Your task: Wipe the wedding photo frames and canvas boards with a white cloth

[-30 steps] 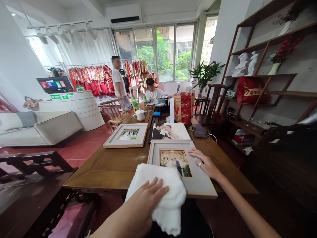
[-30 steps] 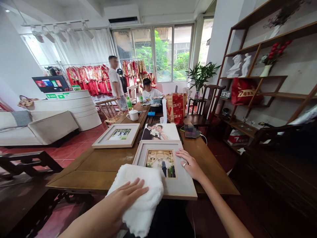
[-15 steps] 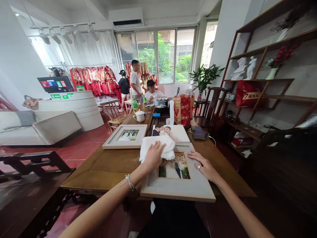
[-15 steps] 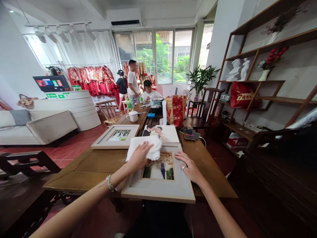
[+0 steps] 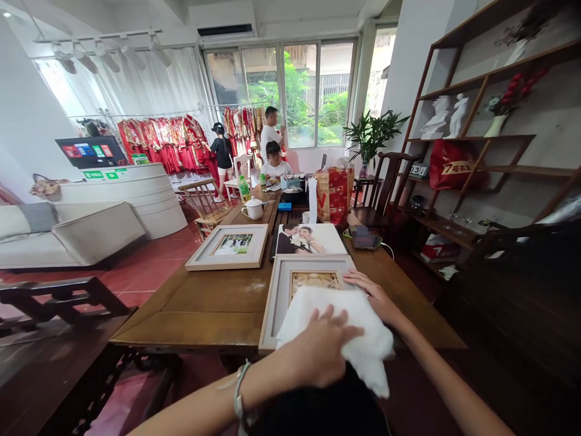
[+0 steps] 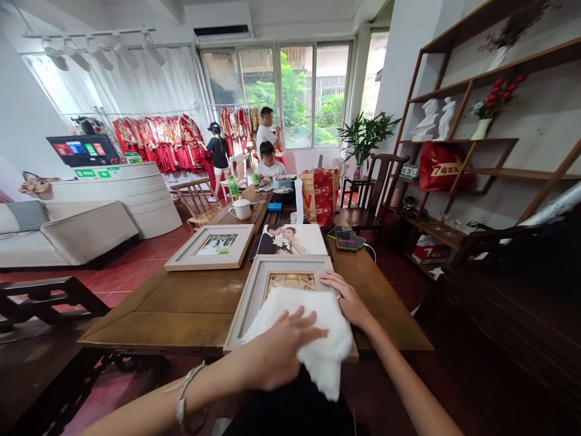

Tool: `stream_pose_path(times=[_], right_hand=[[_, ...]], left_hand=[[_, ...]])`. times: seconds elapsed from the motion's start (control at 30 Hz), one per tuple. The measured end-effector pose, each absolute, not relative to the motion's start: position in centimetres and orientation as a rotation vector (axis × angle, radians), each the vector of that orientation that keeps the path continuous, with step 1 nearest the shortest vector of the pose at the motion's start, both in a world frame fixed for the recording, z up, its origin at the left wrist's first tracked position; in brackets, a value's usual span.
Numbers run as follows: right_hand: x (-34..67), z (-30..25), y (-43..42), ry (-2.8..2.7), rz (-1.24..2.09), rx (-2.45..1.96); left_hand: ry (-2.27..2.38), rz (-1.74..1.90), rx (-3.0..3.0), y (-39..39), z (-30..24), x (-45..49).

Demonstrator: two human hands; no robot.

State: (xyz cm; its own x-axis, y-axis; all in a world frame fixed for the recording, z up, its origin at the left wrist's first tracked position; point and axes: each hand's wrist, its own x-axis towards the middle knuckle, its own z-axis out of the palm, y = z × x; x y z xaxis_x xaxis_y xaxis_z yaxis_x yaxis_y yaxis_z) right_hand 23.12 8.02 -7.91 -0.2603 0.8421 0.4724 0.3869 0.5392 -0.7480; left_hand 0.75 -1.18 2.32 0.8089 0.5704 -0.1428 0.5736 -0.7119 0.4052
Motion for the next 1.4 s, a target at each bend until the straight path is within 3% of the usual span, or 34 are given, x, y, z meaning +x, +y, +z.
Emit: stream_pose_path(times=[0.17, 0.37, 0.73, 0.9, 1.2, 1.4], right_hand=[[22.9, -7.9, 8.0, -1.852, 0.591, -1.07], [22.8, -7.8, 7.8, -1.869, 0.597, -1.073], [22.7, -7.3, 7.5, -1.872, 0.613, -1.086], [22.8, -7.4, 7.6, -1.865, 0.618, -1.09], [22.8, -7.4, 7.7, -1.882, 0.591, -1.078], [22.8, -7.2, 7.7, -1.901, 0.561, -1.054]], left_hand=[[0.805, -0.017, 2.563, -4.1, 4.1, -0.9], [1.286, -0.205, 2.511, -4.4, 4.0, -3.7], [1.696, 0.048, 2.621, 4.3, 0.5, -4.4], [1.653, 0.047, 2.682, 5.7, 0.6, -4.8], [1.34, -0.315, 2.466, -5.5, 4.6, -6.6], [1.479, -0.111, 2.58, -1.5, 2.1, -5.3]])
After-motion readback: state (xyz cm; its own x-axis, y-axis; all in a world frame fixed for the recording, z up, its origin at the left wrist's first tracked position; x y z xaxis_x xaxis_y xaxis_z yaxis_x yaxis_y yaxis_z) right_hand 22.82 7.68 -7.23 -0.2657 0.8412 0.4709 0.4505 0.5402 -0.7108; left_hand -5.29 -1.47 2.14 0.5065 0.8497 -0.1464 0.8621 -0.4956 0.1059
